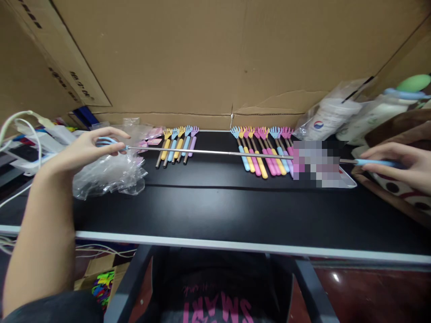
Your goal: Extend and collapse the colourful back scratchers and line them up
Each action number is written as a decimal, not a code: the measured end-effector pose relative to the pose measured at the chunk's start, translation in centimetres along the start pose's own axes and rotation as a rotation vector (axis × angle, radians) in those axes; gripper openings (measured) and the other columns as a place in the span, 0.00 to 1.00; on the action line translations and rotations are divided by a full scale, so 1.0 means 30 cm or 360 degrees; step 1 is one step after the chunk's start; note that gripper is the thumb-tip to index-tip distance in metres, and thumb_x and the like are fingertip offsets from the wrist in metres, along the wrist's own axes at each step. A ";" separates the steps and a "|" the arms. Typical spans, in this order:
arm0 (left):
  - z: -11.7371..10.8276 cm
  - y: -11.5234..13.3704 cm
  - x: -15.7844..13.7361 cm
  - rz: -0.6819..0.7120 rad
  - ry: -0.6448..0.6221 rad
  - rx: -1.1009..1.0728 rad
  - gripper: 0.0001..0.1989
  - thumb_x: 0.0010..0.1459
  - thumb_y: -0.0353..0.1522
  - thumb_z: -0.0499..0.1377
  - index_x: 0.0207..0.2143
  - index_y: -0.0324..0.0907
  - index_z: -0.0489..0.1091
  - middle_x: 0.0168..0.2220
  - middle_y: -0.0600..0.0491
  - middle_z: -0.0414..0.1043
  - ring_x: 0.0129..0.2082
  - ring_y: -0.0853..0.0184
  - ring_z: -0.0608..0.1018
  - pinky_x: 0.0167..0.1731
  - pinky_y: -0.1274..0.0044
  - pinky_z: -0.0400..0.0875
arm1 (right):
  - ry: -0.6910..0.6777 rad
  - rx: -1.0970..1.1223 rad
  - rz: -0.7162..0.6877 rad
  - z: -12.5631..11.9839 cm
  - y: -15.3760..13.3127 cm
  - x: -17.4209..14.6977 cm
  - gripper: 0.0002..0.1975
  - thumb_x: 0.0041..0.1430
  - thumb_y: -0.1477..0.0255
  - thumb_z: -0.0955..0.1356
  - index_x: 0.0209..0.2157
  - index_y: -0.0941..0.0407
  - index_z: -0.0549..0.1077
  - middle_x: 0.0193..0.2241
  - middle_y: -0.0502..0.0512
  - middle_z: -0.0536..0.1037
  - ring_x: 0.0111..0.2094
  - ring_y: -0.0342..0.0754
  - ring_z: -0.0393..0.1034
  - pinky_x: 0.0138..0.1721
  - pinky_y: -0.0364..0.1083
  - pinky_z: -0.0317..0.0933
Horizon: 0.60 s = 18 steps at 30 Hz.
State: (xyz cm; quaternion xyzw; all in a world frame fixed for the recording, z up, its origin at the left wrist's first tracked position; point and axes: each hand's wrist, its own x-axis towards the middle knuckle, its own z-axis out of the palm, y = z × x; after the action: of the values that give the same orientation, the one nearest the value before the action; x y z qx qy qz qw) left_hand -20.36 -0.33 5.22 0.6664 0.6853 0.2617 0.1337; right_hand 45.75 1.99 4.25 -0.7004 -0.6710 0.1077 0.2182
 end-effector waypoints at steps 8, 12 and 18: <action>0.008 0.029 -0.014 -0.0200 0.0145 -0.0238 0.13 0.54 0.41 0.59 0.37 0.42 0.66 0.26 0.59 0.65 0.22 0.77 0.64 0.22 0.84 0.61 | -0.0026 0.0240 0.0177 -0.008 0.039 0.020 0.34 0.32 0.50 0.74 0.42 0.53 0.72 0.36 0.65 0.77 0.36 0.51 0.71 0.32 0.49 0.60; 0.010 0.022 -0.014 -0.0301 0.0270 -0.0454 0.17 0.50 0.41 0.63 0.38 0.43 0.65 0.24 0.60 0.65 0.19 0.78 0.61 0.20 0.84 0.57 | 0.0078 0.0586 0.0223 0.009 0.044 0.012 0.22 0.41 0.64 0.75 0.40 0.53 0.73 0.43 0.65 0.75 0.39 0.49 0.71 0.36 0.48 0.61; 0.036 0.007 -0.019 -0.0444 0.0336 -0.0726 0.17 0.49 0.40 0.64 0.36 0.44 0.63 0.24 0.62 0.64 0.22 0.76 0.66 0.24 0.81 0.66 | 0.0663 0.1043 0.0182 0.048 0.028 0.040 0.15 0.55 0.73 0.66 0.46 0.54 0.73 0.46 0.69 0.72 0.36 0.48 0.71 0.32 0.50 0.63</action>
State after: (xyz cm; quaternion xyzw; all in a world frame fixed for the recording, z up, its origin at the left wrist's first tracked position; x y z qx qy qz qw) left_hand -19.57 -0.70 4.37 0.4874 0.7039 0.4562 0.2429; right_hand 45.95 3.39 2.78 -0.6367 -0.5024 0.1836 0.5555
